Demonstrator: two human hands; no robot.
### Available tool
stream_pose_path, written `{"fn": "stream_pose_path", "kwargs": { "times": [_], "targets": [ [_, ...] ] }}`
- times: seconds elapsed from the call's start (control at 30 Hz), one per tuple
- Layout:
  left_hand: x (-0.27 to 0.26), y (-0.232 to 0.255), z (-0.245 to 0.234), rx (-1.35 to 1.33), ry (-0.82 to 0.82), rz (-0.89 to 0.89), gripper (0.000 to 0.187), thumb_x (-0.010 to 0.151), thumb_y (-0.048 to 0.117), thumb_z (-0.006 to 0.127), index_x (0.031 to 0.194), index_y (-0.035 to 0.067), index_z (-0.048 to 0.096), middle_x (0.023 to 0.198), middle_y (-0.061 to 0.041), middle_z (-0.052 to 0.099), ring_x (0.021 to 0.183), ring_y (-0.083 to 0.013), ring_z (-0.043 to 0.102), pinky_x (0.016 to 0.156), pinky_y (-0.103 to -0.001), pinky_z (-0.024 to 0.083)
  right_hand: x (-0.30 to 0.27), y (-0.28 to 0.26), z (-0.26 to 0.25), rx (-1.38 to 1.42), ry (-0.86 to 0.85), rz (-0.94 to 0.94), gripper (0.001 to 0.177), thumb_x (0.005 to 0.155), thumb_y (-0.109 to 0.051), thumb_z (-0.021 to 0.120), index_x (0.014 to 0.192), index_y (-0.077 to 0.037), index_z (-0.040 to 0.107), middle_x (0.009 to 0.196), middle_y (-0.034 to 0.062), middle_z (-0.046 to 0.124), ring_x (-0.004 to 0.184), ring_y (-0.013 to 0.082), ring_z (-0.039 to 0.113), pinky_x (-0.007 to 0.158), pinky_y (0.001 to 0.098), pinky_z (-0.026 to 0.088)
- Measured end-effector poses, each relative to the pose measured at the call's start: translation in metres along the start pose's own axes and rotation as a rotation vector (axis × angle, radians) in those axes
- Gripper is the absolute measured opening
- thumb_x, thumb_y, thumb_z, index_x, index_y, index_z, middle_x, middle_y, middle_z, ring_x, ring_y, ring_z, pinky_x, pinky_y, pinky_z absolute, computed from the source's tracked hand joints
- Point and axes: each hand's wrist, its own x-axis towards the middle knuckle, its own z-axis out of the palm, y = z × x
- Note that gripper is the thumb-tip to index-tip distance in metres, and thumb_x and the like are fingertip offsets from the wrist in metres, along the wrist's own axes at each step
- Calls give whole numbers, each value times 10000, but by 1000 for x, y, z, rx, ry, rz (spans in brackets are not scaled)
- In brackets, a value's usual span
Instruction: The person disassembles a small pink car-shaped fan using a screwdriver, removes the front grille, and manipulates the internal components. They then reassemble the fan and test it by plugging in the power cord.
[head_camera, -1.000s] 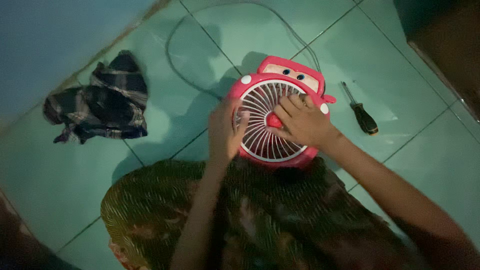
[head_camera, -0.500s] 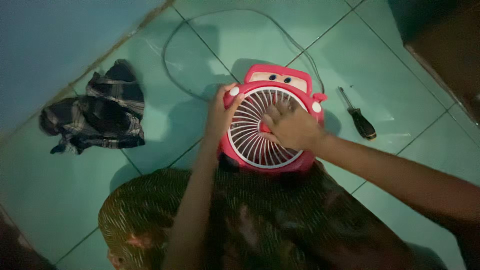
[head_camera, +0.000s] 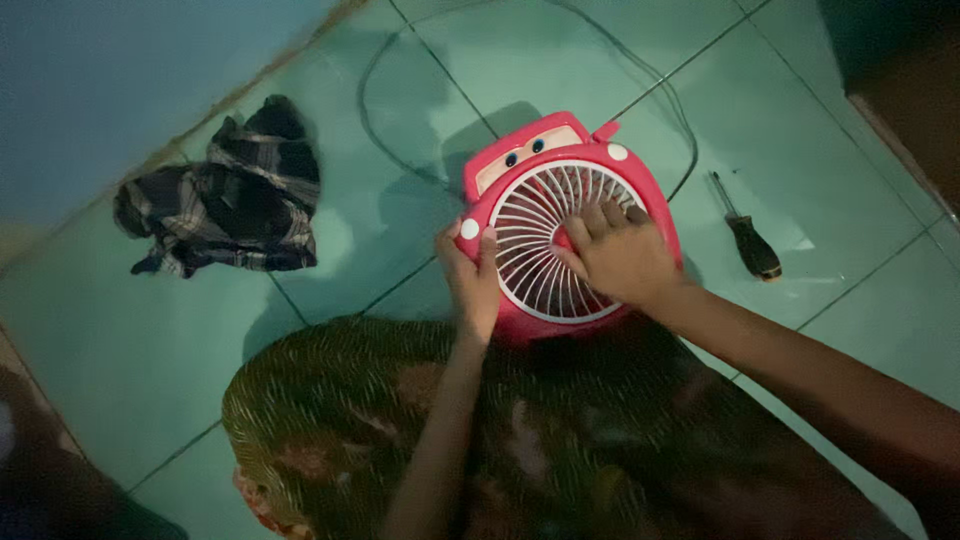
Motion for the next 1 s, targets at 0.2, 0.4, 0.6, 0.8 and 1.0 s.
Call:
{"fn": "stream_pose_path", "kwargs": {
  "times": [0.2,0.4,0.6,0.8,1.0],
  "targets": [
    [-6,-3,1,39,21,-11,492,1059,342,614,1311,-59,479,1253,-235,516,1187,-371,541,1051,-479,430,5,0,-4,-44,78,-9,449,921,-507,612,1032,-76,670,998,115,700,887,250,707,689,401,562],
    [15,-4,1,115,-80,-12,521,1064,372,567,1373,-41,496,1296,-220,538,1202,-365,567,1031,-462,445,19,22,-8,107,-127,-229,547,939,-609,567,996,-72,658,940,133,674,880,319,685,752,456,568],
    [57,-5,2,13,-259,25,562,1037,399,605,1403,-15,509,1376,-218,575,1293,-358,588,1095,-444,454,39,52,-16,94,-81,-577,504,888,-592,552,979,-100,613,914,101,659,864,300,686,753,449,581],
    [90,-8,15,32,-466,41,606,1036,387,580,1515,44,439,1507,-234,484,1376,-359,503,1125,-455,402,52,63,-26,111,-222,-702,511,962,-580,503,1041,-84,596,943,100,668,825,276,691,644,413,588],
    [104,-11,11,33,-517,58,648,1056,421,542,1574,66,380,1515,-224,486,1381,-359,508,1129,-450,412,50,42,-16,127,-427,-498,500,1002,-548,505,1058,-62,605,858,130,678,779,299,704,635,439,588]
  ]
}}
